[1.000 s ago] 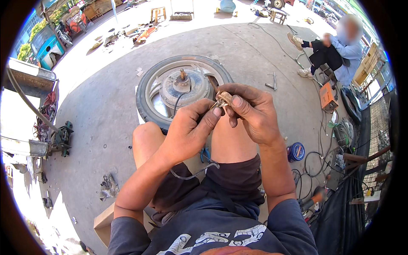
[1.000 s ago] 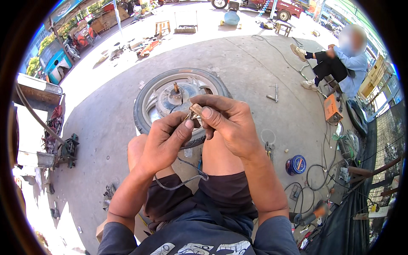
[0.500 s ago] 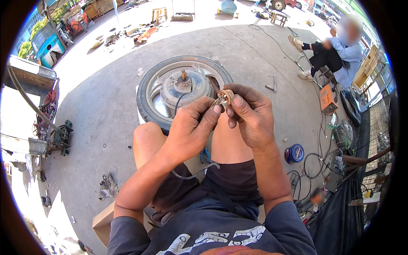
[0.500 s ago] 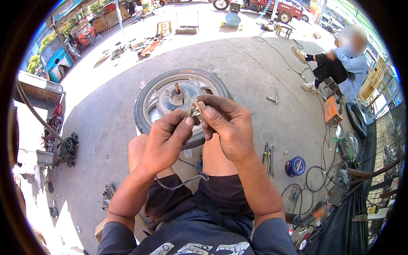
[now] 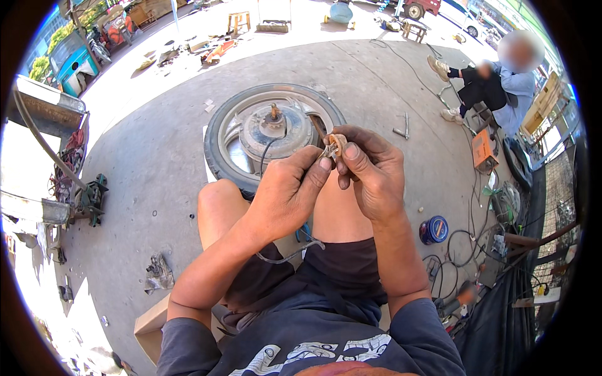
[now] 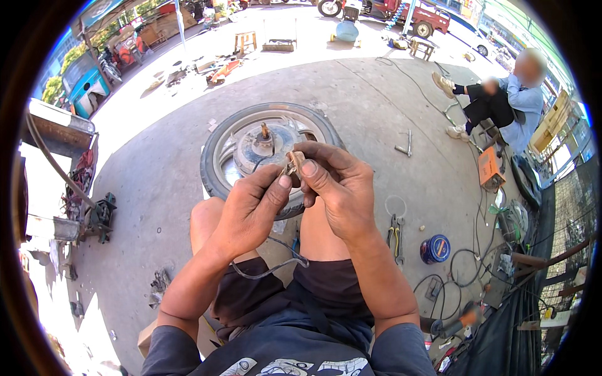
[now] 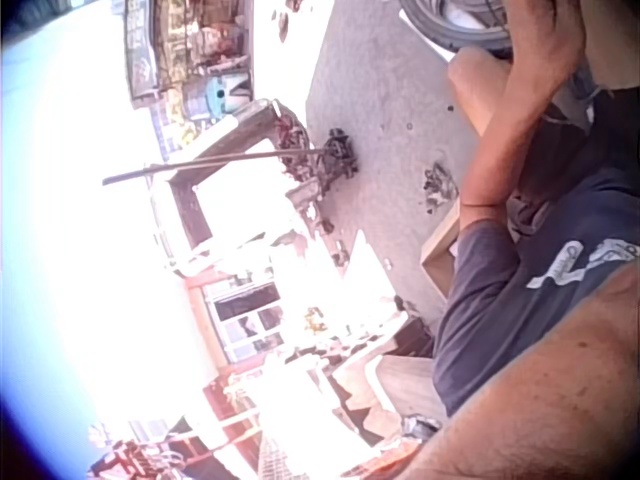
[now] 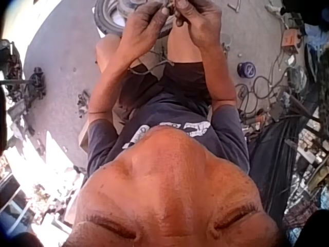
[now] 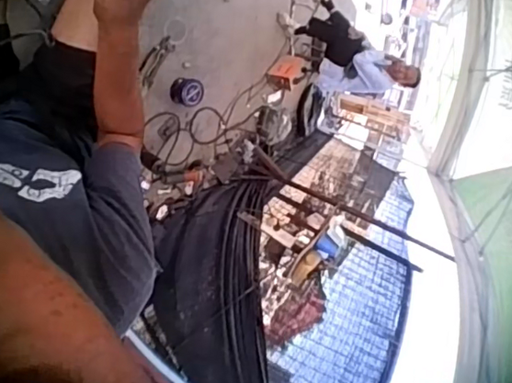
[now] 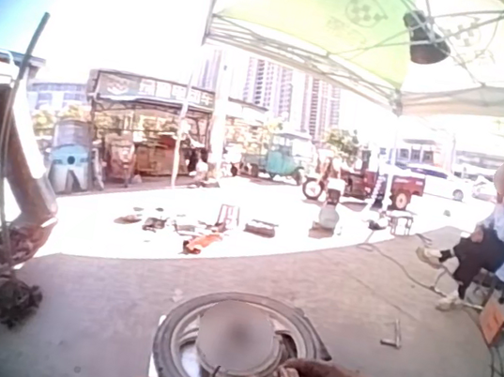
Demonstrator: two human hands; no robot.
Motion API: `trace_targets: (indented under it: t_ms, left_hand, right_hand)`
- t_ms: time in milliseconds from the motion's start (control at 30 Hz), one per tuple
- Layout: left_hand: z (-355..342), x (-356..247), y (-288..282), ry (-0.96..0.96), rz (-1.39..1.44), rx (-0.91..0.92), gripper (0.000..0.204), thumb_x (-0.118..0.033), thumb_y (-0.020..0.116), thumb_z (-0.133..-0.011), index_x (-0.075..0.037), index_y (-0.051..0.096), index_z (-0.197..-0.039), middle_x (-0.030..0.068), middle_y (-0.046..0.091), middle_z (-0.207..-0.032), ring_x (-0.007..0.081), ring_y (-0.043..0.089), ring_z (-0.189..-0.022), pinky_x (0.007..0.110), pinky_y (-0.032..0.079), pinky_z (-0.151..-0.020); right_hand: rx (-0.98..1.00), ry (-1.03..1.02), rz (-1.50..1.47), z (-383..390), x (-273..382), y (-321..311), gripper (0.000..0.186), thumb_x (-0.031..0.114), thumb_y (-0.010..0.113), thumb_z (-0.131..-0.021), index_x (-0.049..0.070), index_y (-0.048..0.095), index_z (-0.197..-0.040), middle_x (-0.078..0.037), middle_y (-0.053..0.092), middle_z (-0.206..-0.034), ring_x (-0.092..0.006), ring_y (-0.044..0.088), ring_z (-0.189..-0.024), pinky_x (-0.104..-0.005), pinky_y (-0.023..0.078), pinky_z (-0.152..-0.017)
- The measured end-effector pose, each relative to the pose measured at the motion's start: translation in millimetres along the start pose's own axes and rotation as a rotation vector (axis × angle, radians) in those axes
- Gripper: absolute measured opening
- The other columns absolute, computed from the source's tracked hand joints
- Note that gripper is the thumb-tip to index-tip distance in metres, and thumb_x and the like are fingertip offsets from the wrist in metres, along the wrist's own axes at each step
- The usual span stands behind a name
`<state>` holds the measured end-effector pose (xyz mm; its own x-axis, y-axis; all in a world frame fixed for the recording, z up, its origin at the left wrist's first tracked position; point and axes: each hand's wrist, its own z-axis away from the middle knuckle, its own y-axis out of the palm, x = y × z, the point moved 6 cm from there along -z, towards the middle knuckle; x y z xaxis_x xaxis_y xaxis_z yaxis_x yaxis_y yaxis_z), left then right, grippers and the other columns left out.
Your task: The person sits on the ground and works on a motorized wheel assembly. They use a screwdriver to adjust components on the motor housing, then strip and twist wires, and finally attach a connector to the wiring.
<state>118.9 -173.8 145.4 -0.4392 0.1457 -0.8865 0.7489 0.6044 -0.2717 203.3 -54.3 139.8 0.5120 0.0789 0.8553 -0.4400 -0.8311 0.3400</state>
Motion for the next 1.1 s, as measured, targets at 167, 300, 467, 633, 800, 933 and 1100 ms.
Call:
trace_targets:
  t_ms: [167,300,467,633,800,933,1100]
  left_hand:
    - [-0.5,-3.6,-0.1,-0.048,0.003,0.032,0.028,-0.021,0.050,-0.101,0.004,0.061,-0.097,0.0190,0.057,-0.066,0.0269,0.056,-0.058,0.036,0.044,-0.058]
    - [-1.0,-1.1,1.2,-0.051,0.024,0.079,0.034,-0.028,0.045,-0.104,0.003,0.060,-0.101,0.0046,0.051,-0.066,0.0121,0.045,-0.060,0.028,0.038,-0.056]
    - [-1.8,3.3,2.9,-0.081,0.079,0.114,0.038,-0.032,0.042,-0.106,0.002,0.059,-0.103,-0.0022,0.050,-0.068,0.0048,0.039,-0.061,0.023,0.034,-0.054]
    - [-3.6,-1.9,5.4,-0.049,0.183,0.104,0.038,-0.033,0.043,-0.106,0.001,0.060,-0.100,-0.0039,0.049,-0.069,0.0033,0.038,-0.061,0.023,0.033,-0.053]
    - [-5.6,1.4,-0.4,-0.100,0.162,0.090,0.039,-0.031,0.048,-0.103,0.002,0.063,-0.088,-0.0017,0.050,-0.065,0.0049,0.040,-0.061,0.025,0.034,-0.053]
    - [-5.3,0.2,-2.5,-0.105,0.163,0.057,0.039,-0.028,0.050,-0.102,0.004,0.065,-0.084,-0.0002,0.050,-0.061,0.0056,0.041,-0.061,0.026,0.036,-0.053]
    - [-4.9,2.1,-4.3,-0.093,0.163,0.071,0.038,-0.027,0.052,-0.101,0.004,0.065,-0.084,-0.0008,0.050,-0.061,0.0056,0.040,-0.059,0.026,0.035,-0.052]
  right_hand:
    - [0.025,-0.021,0.015,-1.2,0.6,0.3,0.025,0.013,0.069,-0.091,-0.002,0.068,-0.112,-0.003,0.067,-0.083,-0.0063,0.058,-0.066,-0.0198,0.048,-0.050]
    - [0.030,-0.008,0.019,-1.2,1.3,3.4,0.024,0.012,0.068,-0.091,-0.002,0.068,-0.111,-0.003,0.067,-0.081,-0.0066,0.057,-0.064,-0.0202,0.047,-0.050]
    - [0.052,-0.014,0.020,-2.6,1.4,2.9,0.025,0.012,0.069,-0.091,-0.002,0.069,-0.111,-0.003,0.065,-0.077,-0.0072,0.056,-0.059,-0.0203,0.046,-0.048]
    - [0.056,-0.014,0.014,-2.7,0.2,2.5,0.025,0.012,0.069,-0.091,-0.002,0.069,-0.111,-0.003,0.064,-0.074,-0.0072,0.055,-0.057,-0.0203,0.044,-0.047]
    - [0.070,-0.018,-0.008,-2.5,0.9,4.4,0.025,0.011,0.069,-0.091,-0.002,0.068,-0.112,-0.004,0.068,-0.079,-0.0069,0.056,-0.057,-0.0204,0.045,-0.048]
    - [0.091,-0.023,0.001,-3.2,-1.3,4.4,0.025,0.011,0.068,-0.091,-0.003,0.068,-0.112,-0.005,0.069,-0.083,-0.0069,0.056,-0.057,-0.0205,0.046,-0.048]
    - [0.122,-0.024,0.024,-4.8,-1.5,5.8,0.026,0.012,0.068,-0.092,-0.003,0.068,-0.113,-0.005,0.069,-0.084,-0.0066,0.056,-0.058,-0.0203,0.046,-0.048]
